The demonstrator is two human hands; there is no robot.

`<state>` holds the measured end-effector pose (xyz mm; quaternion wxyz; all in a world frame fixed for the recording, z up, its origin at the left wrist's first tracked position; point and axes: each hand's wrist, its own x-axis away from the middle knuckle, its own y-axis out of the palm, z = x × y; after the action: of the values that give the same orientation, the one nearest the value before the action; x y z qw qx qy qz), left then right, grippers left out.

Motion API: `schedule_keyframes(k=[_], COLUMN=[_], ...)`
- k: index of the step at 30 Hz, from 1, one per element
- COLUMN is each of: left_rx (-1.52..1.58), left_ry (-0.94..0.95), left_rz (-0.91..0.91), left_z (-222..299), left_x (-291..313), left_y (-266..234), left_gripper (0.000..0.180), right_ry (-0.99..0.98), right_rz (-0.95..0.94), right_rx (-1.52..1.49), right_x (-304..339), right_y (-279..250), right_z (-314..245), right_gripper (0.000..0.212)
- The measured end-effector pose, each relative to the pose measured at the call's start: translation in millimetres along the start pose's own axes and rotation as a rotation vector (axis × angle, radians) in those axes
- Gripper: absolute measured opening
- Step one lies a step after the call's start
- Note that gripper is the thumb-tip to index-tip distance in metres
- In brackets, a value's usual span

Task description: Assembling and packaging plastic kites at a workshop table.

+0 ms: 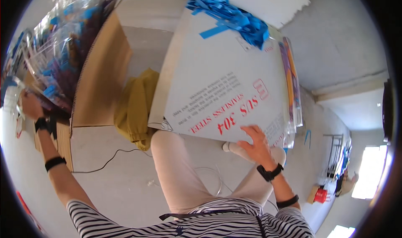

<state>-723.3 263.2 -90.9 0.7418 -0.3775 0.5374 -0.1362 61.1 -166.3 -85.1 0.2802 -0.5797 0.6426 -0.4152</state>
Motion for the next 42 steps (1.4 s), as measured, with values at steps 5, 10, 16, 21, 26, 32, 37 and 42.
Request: schedule_keyframes(k=[5,10,16,21,26,32,37,42], left_rx=[0.301,0.471,1.203,1.439,0.936,1.051,0.939,0.936], left_ry=[0.274,0.272,0.497,1.185,1.205,1.144,1.161,1.488], left_rz=[-0.032,-0.169,-0.545,-1.176,-1.345,-1.413,-1.345,-1.132], left_z=[50,107,363,420,416,434,460,526], left_x=[-17,-18,220,423,510,549,561,606], left_y=[-48,-99,-347,-399,-363,-377,-372,-386], left_gripper=[0.037,0.032,0.024,0.036,0.018,0.017,0.02,0.063], right_ry=[-0.188,-0.232,-0.277,-0.39,0.231,0.541,1.088,1.247], right_rz=[0.027,0.018,0.053,-0.069,0.059,0.459,0.065,0.031], right_rx=[0.297,0.326,0.328,-0.109,0.001,-0.169,0.062,-0.334], right_x=[4,18,43,65,125,177,260,350], right_y=[-20,-22,-28,-30,-51,-64,5,100], right_z=[-8,-4,1,0,139,277,351,425], right_gripper=[0.067,0.075,0.073,0.056,0.019,0.012,0.026,0.029])
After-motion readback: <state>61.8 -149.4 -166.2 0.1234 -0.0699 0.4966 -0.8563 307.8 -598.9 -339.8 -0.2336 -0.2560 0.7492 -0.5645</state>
